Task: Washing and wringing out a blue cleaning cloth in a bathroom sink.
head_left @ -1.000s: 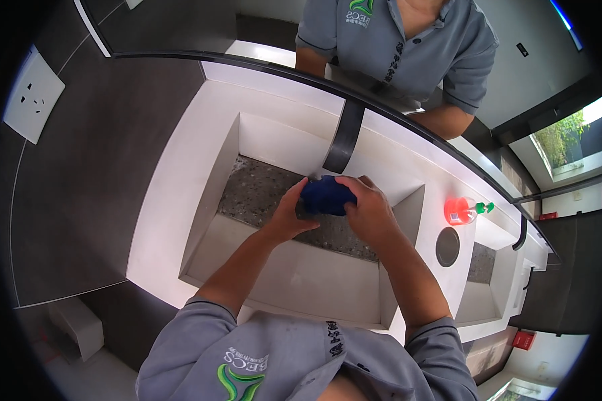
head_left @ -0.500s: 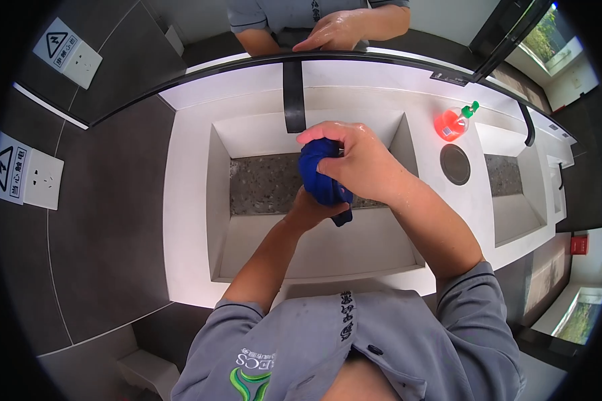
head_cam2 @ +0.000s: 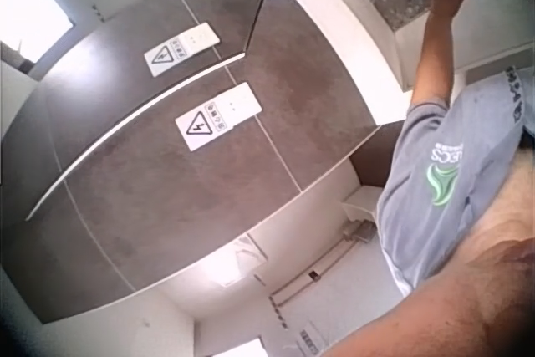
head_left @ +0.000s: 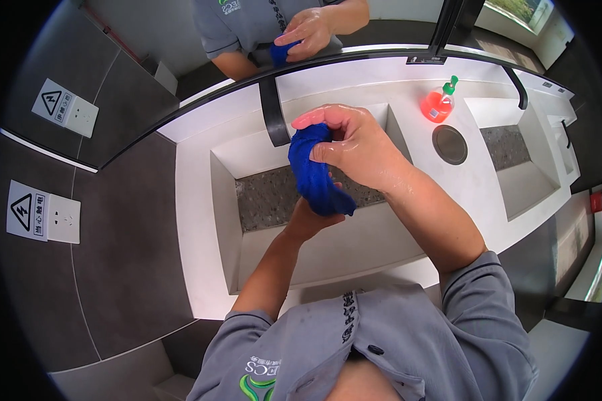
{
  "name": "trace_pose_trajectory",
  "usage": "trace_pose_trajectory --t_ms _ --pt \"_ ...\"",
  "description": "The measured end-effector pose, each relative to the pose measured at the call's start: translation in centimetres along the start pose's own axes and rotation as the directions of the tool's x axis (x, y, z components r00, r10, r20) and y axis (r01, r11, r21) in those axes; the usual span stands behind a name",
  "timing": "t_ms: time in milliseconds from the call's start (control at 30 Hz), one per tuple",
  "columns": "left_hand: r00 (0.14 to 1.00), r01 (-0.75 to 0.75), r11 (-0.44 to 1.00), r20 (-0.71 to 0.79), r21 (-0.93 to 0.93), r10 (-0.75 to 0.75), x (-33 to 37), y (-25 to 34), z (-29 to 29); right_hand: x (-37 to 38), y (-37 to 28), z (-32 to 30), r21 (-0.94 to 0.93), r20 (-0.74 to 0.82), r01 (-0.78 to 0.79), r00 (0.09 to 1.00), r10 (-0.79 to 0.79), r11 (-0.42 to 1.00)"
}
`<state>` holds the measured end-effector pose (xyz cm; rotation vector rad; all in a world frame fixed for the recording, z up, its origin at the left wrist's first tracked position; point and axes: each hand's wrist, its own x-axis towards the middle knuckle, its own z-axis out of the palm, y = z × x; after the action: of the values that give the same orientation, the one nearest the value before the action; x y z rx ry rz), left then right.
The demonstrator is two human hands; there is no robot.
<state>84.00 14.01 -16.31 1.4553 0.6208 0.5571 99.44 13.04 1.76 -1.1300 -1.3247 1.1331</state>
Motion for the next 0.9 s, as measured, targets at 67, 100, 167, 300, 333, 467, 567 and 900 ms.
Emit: trace_pose_trajectory --t_ms 67,100,167,300,333,467,567,900 --pt "0.997 -0.055 0.98 -0.063 -0.19 0.044 0.2 0.6 1.0 0.0 -0.2 -0.2 0.024 -0.015 -0.028 0.999 0.028 0.999" --pt "0.997 -0.054 0.981 -0.06 -0.188 0.043 0.1 1.1 1.2 -0.1 -0.6 -0.1 -0.016 -0.012 -0.044 0.999 0.044 0.999" --pt "0.996 0.09 0.973 0.036 -0.213 -0.085 0.0 1.8 1.4 0.1 -0.6 -0.2 -0.054 -0.01 -0.059 0.998 0.059 0.997" --pt "0.993 0.117 0.993 0.016 0.03 -0.117 0.1 0.5 1.0 0.1 -0.1 -0.7 -0.024 -0.008 -0.007 1.0 0.006 1.0" --pt "0.99 0.141 0.987 -0.001 -0.08 -0.141 0.1 -0.7 0.5 0.0 -0.2 -0.9 -0.002 -0.007 0.0 1.0 0.0 1.0" --pt "0.983 0.178 0.903 0.029 -0.391 -0.182 0.1 1.4 -0.9 -0.7 1.6 -3.7 0.176 -0.106 0.049 0.994 -0.03 0.983" --pt "0.973 0.117 0.936 -0.151 -0.333 -0.176 -0.4 2.6 -2.8 -2.1 3.2 -6.4 0.364 -0.135 0.061 0.991 -0.012 0.929" --pt "0.969 0.232 0.932 -0.15 0.28 -0.196 -1.9 9.8 -4.3 -8.1 11.1 -8.6 0.581 -0.187 -0.079 0.956 0.227 0.81"
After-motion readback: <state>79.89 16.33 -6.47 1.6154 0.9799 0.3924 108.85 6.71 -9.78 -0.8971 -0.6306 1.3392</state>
